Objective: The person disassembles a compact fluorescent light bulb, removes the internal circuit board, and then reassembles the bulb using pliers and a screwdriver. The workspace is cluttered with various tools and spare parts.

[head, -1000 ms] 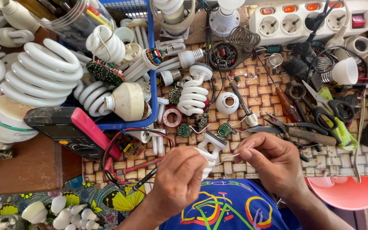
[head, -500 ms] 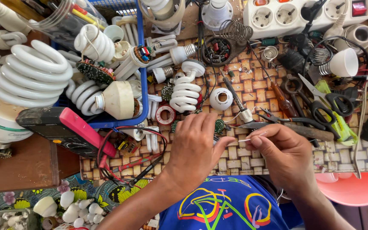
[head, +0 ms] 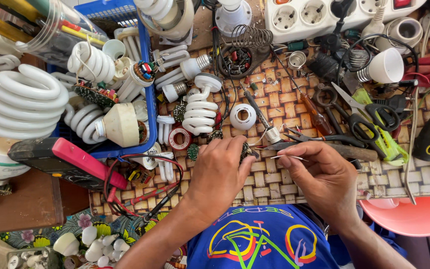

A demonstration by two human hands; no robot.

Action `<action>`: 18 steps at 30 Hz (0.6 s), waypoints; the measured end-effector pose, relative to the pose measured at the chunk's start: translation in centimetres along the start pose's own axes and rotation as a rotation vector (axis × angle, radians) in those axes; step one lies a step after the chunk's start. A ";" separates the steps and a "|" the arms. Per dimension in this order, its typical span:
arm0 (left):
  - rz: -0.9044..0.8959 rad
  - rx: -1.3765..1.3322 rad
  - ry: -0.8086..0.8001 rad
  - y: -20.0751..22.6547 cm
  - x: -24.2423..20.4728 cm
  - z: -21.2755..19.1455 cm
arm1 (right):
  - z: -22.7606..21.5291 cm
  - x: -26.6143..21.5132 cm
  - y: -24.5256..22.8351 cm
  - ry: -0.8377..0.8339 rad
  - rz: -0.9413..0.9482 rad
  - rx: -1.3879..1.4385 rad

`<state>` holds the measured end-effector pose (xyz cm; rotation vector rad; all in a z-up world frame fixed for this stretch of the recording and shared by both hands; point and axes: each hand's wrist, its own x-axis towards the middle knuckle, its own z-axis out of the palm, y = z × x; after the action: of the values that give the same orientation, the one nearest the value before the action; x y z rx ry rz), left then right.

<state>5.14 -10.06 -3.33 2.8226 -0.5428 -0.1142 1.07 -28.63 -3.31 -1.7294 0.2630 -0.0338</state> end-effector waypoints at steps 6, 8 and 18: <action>0.014 -0.692 -0.125 -1.7 0.3 -2.9 | 0.5 -0.3 0.3 -0.041 -0.272 0.131; -0.066 -0.894 -0.265 -2.3 0.4 -3.7 | 0.8 -0.3 0.2 -0.061 -0.451 0.062; -0.175 -1.399 -0.515 -4.4 -1.0 -2.8 | 1.6 -0.9 -0.4 -0.156 -0.720 -0.141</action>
<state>6.16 -5.06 -1.82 1.4275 -0.1472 -0.8702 0.56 -26.81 -3.15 -1.8751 -0.4908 -0.4114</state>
